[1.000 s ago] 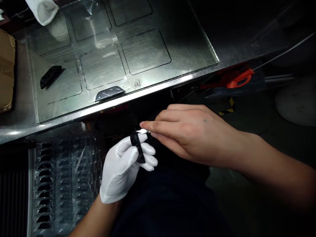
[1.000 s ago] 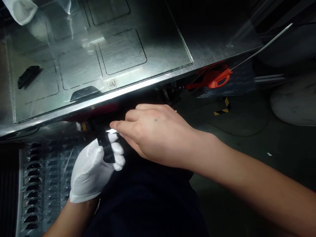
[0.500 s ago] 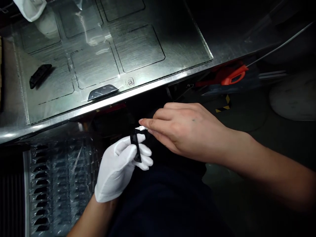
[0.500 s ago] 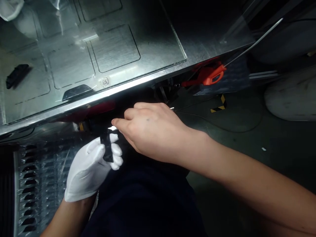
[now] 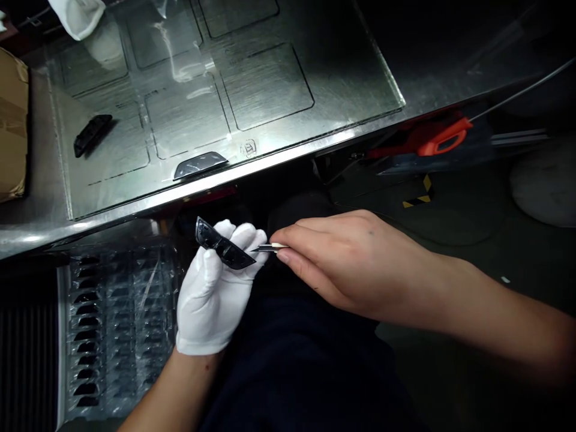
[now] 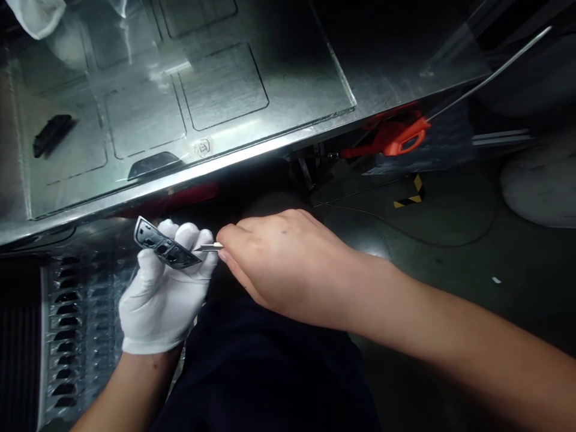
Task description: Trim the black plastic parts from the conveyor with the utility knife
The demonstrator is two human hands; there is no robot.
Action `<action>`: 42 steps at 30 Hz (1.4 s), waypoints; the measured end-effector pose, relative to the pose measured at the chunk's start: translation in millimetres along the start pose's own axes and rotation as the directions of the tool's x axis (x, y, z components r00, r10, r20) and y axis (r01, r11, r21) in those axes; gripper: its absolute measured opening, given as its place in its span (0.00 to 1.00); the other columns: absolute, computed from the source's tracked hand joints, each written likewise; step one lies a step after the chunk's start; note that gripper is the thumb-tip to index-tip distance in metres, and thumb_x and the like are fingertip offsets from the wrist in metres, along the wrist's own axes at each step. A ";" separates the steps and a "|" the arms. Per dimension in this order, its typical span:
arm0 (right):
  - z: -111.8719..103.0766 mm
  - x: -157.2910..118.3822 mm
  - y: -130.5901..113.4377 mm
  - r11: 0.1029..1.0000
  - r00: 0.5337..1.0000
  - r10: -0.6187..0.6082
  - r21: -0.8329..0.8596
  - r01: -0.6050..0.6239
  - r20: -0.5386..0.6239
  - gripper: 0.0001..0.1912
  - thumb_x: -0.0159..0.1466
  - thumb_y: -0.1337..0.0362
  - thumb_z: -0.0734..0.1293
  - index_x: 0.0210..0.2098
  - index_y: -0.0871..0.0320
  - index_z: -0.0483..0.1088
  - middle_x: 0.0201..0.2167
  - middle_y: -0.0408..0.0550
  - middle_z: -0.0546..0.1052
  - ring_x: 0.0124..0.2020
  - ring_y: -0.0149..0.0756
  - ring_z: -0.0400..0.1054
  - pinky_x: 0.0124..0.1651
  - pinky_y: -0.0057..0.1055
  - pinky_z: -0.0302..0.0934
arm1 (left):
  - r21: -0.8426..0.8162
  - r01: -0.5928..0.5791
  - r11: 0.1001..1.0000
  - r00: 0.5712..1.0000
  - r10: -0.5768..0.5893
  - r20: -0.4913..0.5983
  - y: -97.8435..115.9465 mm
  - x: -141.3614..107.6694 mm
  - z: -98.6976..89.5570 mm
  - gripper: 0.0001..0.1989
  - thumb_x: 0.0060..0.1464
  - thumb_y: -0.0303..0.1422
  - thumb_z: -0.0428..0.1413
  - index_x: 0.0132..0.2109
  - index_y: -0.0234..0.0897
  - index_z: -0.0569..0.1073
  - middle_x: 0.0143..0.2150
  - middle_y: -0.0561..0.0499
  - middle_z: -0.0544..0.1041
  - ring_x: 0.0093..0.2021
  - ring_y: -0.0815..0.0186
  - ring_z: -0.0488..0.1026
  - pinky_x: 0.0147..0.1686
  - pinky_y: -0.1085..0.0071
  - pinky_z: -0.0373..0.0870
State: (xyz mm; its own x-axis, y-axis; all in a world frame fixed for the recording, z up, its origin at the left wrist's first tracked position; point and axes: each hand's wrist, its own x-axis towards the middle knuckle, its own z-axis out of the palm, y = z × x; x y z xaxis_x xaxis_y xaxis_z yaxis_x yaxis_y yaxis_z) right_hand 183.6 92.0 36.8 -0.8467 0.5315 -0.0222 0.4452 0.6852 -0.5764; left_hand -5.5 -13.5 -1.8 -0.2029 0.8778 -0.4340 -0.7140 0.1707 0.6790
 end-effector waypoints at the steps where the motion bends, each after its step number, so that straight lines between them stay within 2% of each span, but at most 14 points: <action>1: 0.4 1.4 -1.1 1.000 1.000 0.005 -0.007 -0.005 0.005 0.18 0.75 0.59 0.57 0.49 0.58 0.77 0.37 0.48 0.82 0.34 0.38 0.76 0.35 0.37 0.61 | -0.005 -0.003 1.000 1.000 0.003 0.000 0.4 -0.4 0.0 0.13 0.62 0.42 0.65 0.52 0.47 0.81 0.52 0.50 0.83 0.55 0.60 0.80 0.56 0.63 0.80; 6: 0.6 8.1 -4.8 0.998 1.000 0.020 -0.053 -0.020 0.005 0.19 0.75 0.59 0.56 0.48 0.57 0.77 0.35 0.46 0.81 0.32 0.39 0.76 0.32 0.38 0.57 | -0.018 -0.023 1.000 0.999 0.023 0.028 1.0 -2.3 -2.5 0.12 0.66 0.40 0.61 0.53 0.46 0.81 0.53 0.50 0.83 0.56 0.60 0.79 0.57 0.64 0.79; 9: 1.1 11.1 -6.7 0.997 0.999 0.025 -0.077 -0.028 -0.035 0.19 0.75 0.59 0.56 0.48 0.59 0.77 0.36 0.47 0.82 0.34 0.40 0.77 0.31 0.38 0.56 | 0.018 -0.041 0.999 0.999 0.040 0.037 -0.1 -2.6 -4.5 0.11 0.68 0.39 0.59 0.54 0.46 0.81 0.55 0.50 0.82 0.56 0.60 0.79 0.56 0.64 0.79; 12: 1.2 13.9 -8.9 0.997 0.997 0.029 -0.071 -0.034 -0.070 0.19 0.74 0.59 0.57 0.47 0.61 0.77 0.35 0.48 0.82 0.34 0.39 0.78 0.31 0.38 0.57 | 0.098 -0.040 0.994 0.998 0.035 0.046 -1.3 -2.8 -5.1 0.13 0.68 0.39 0.58 0.56 0.45 0.80 0.60 0.45 0.79 0.51 0.58 0.82 0.48 0.65 0.82; 15: 0.8 16.9 -10.5 0.996 0.997 0.041 -0.073 -0.046 -0.061 0.18 0.74 0.60 0.58 0.44 0.61 0.77 0.34 0.47 0.82 0.33 0.39 0.78 0.31 0.38 0.55 | 0.161 -0.024 0.987 0.997 0.013 0.071 -2.3 -3.6 -4.7 0.15 0.69 0.39 0.57 0.58 0.42 0.79 0.65 0.40 0.75 0.44 0.59 0.83 0.40 0.69 0.82; 17: 0.5 18.9 -10.8 0.995 0.998 0.045 -0.085 -0.049 -0.044 0.17 0.74 0.60 0.58 0.42 0.60 0.76 0.34 0.47 0.82 0.33 0.40 0.77 0.30 0.38 0.53 | 0.176 -0.022 0.984 0.997 0.008 0.079 -2.8 -4.3 -4.7 0.16 0.69 0.38 0.56 0.59 0.39 0.79 0.66 0.39 0.74 0.43 0.59 0.83 0.37 0.70 0.82; 22: -0.2 20.9 -11.3 0.990 0.998 0.060 -0.124 -0.060 -0.007 0.16 0.74 0.59 0.58 0.41 0.58 0.75 0.34 0.44 0.81 0.31 0.39 0.75 0.30 0.37 0.47 | 0.174 -0.036 0.984 0.998 0.028 0.052 -4.2 -5.4 -7.0 0.16 0.69 0.36 0.56 0.59 0.38 0.79 0.64 0.39 0.75 0.49 0.55 0.82 0.39 0.68 0.83; 26: -2.2 19.5 -12.6 0.988 0.995 0.085 -0.130 -0.079 0.046 0.15 0.74 0.59 0.57 0.39 0.56 0.73 0.34 0.44 0.81 0.30 0.38 0.73 0.30 0.36 0.45 | 0.198 -0.023 0.980 0.999 0.015 0.044 -4.6 -5.4 -8.3 0.18 0.68 0.37 0.58 0.60 0.37 0.78 0.65 0.36 0.74 0.48 0.54 0.82 0.41 0.65 0.84; 33: -4.0 17.0 -10.5 0.988 0.990 0.064 -0.145 -0.046 0.126 0.13 0.73 0.60 0.59 0.36 0.56 0.70 0.32 0.44 0.79 0.29 0.38 0.72 0.30 0.35 0.47 | 0.213 -0.052 0.976 0.998 0.046 0.034 -2.9 -3.4 -11.9 0.14 0.68 0.36 0.58 0.58 0.40 0.79 0.64 0.42 0.76 0.46 0.60 0.82 0.40 0.71 0.83; 38: -5.8 18.5 -7.8 0.984 0.992 0.046 -0.178 -0.024 0.121 0.12 0.72 0.61 0.60 0.34 0.57 0.69 0.31 0.45 0.79 0.28 0.38 0.72 0.29 0.35 0.45 | 0.209 0.031 0.977 1.000 -0.031 -0.003 -0.7 -1.7 -14.2 0.15 0.66 0.36 0.60 0.57 0.40 0.80 0.59 0.40 0.79 0.48 0.53 0.83 0.43 0.64 0.84; 42: -5.9 18.1 -5.9 0.980 0.992 0.031 -0.201 -0.005 0.126 0.11 0.72 0.62 0.61 0.33 0.56 0.67 0.30 0.45 0.78 0.26 0.38 0.71 0.29 0.35 0.45 | 0.214 0.041 0.976 0.999 -0.034 -0.038 -2.0 -0.8 -15.1 0.16 0.66 0.36 0.61 0.57 0.37 0.79 0.53 0.39 0.81 0.49 0.50 0.82 0.43 0.60 0.84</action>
State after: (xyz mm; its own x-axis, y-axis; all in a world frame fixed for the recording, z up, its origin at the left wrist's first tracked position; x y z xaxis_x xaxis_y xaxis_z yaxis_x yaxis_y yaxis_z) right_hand 167.3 100.5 44.6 -0.8626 0.4853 -0.1428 0.4987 0.7685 -0.4008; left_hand -14.0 -21.4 -11.8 -0.2039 0.8540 -0.4787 -0.5619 0.2983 0.7715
